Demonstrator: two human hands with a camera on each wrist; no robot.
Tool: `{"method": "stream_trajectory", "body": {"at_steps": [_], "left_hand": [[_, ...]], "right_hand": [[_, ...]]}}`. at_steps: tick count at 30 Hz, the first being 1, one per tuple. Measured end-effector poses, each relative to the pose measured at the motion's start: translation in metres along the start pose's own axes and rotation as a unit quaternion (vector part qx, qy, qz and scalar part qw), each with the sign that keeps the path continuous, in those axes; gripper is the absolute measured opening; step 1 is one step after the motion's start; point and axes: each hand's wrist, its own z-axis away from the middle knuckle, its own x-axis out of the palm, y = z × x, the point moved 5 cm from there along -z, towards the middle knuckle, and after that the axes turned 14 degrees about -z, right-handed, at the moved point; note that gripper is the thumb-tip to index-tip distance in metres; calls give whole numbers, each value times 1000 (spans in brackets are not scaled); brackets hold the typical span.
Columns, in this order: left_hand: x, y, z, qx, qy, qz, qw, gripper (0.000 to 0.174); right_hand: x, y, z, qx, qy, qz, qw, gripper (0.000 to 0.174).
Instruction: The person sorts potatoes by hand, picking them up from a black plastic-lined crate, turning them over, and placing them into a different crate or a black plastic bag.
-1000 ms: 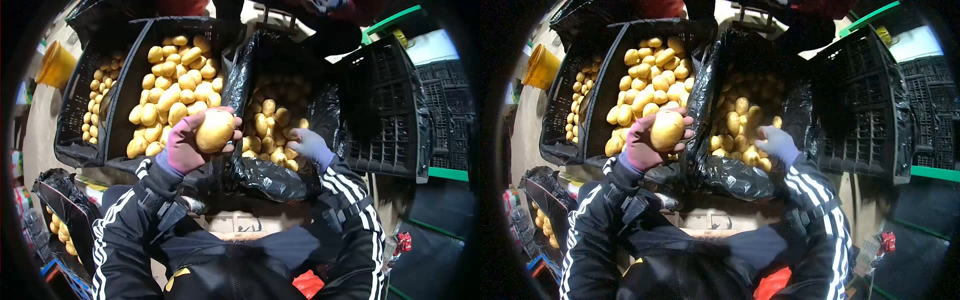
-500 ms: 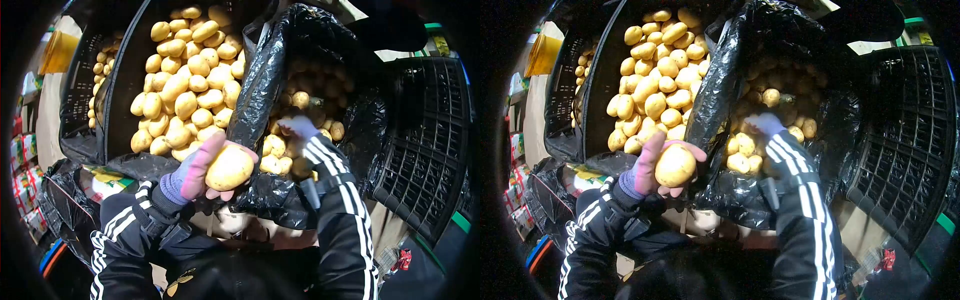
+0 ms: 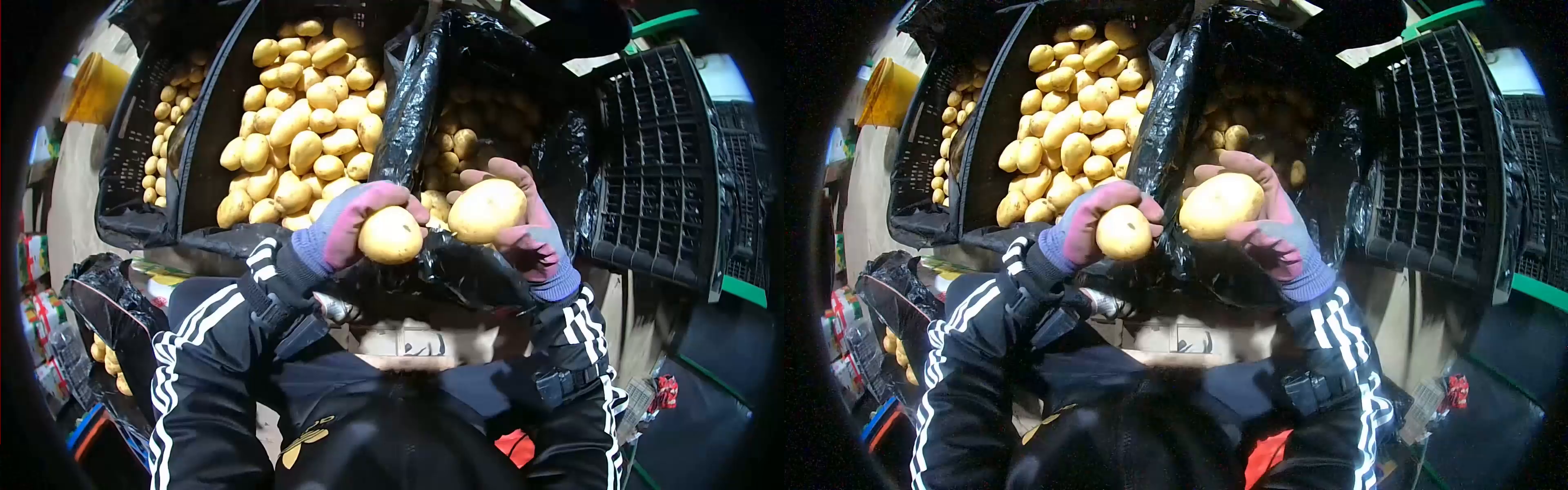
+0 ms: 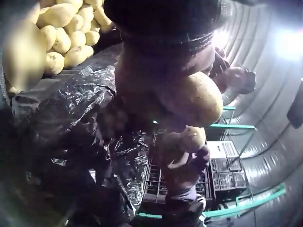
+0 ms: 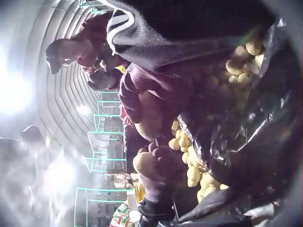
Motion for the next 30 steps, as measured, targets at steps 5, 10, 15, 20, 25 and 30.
{"method": "stream_trajectory", "body": {"at_steps": [5,10,15,20,25,30], "left_hand": [[30,1,11,89,-80,-305,945,57],[40,-8,12,170,-66,-298,937,70],[31,0,31,55,-111,-166,978,49],[25,-5,36,40,-110,-87,989,36],[34,13,43,349,-95,-431,827,36],[34,-9,45,-63,-97,-106,988,35]], "right_hand": [[-1,12,19,10,86,22,996,55],[-1,31,17,7,234,204,951,52],[22,12,27,-44,241,321,915,46],[53,14,34,-131,152,352,914,44],[62,27,39,-189,74,508,837,81],[51,29,37,-184,70,442,875,53]]}}
